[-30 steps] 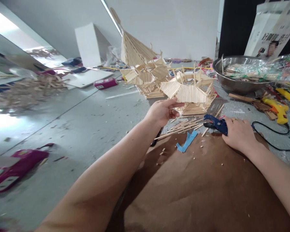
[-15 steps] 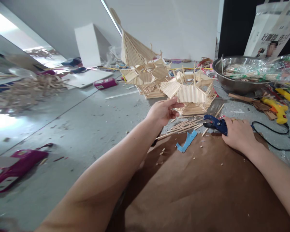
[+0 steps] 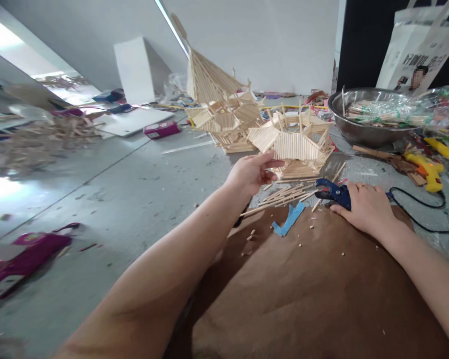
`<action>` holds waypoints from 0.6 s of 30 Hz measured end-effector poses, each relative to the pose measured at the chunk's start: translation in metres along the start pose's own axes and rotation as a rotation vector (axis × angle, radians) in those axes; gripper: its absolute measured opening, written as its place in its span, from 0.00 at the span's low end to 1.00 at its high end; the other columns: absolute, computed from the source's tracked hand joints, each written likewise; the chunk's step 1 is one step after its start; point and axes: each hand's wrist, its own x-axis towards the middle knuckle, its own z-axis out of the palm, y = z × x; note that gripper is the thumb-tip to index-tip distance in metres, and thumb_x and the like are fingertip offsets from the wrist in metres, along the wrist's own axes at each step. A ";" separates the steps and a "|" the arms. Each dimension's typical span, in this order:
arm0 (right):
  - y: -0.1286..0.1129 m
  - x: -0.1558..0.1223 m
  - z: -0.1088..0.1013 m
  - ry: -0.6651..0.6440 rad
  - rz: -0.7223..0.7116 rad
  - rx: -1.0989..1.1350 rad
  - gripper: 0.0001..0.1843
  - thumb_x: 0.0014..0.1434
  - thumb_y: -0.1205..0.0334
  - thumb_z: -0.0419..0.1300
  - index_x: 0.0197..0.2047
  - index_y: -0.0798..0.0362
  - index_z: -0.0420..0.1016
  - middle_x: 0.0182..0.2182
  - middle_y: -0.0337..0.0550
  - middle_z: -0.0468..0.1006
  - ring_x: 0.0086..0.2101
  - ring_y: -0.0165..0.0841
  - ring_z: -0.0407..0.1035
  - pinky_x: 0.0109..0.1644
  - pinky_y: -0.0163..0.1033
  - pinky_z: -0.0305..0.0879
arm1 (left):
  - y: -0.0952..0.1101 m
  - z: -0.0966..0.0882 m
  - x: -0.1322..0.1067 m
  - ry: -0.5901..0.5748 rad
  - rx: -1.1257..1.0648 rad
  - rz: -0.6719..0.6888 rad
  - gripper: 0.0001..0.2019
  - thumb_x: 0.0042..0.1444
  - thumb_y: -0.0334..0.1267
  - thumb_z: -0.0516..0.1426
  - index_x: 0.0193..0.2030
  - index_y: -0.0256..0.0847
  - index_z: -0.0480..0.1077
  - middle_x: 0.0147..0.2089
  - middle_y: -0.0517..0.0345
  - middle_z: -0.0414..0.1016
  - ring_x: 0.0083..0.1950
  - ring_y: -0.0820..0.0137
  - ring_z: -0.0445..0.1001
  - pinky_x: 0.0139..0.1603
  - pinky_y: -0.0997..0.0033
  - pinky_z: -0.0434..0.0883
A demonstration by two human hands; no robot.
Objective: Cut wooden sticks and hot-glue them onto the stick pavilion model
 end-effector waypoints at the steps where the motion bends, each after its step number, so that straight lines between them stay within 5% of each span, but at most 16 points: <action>1: 0.000 0.000 0.001 0.004 0.001 -0.007 0.38 0.52 0.36 0.40 0.51 0.60 0.61 0.39 0.57 0.73 0.39 0.48 0.67 0.39 0.48 0.55 | 0.000 0.000 0.000 0.004 0.001 0.004 0.09 0.48 0.40 0.57 0.27 0.36 0.65 0.23 0.57 0.75 0.12 0.77 0.65 0.11 0.78 0.55; 9: -0.005 0.003 0.004 0.023 0.016 -0.011 0.39 0.51 0.36 0.41 0.52 0.59 0.62 0.44 0.57 0.71 0.43 0.48 0.64 0.45 0.50 0.54 | 0.000 0.002 -0.003 0.034 0.054 0.056 0.10 0.45 0.40 0.58 0.28 0.35 0.65 0.23 0.55 0.75 0.11 0.78 0.64 0.11 0.79 0.56; 14: 0.004 0.005 -0.011 0.077 -0.013 0.079 0.35 0.56 0.40 0.37 0.53 0.58 0.62 0.50 0.56 0.67 0.48 0.46 0.61 0.47 0.49 0.55 | -0.007 0.001 -0.010 0.145 0.182 0.187 0.12 0.45 0.43 0.57 0.25 0.34 0.67 0.21 0.58 0.72 0.11 0.80 0.60 0.11 0.79 0.54; 18: 0.037 0.006 -0.036 0.162 0.258 0.126 0.27 0.57 0.45 0.42 0.46 0.54 0.69 0.40 0.52 0.75 0.39 0.42 0.68 0.38 0.43 0.60 | -0.019 0.000 -0.013 0.256 0.386 0.399 0.14 0.47 0.45 0.54 0.19 0.36 0.65 0.15 0.64 0.65 0.10 0.81 0.56 0.12 0.79 0.52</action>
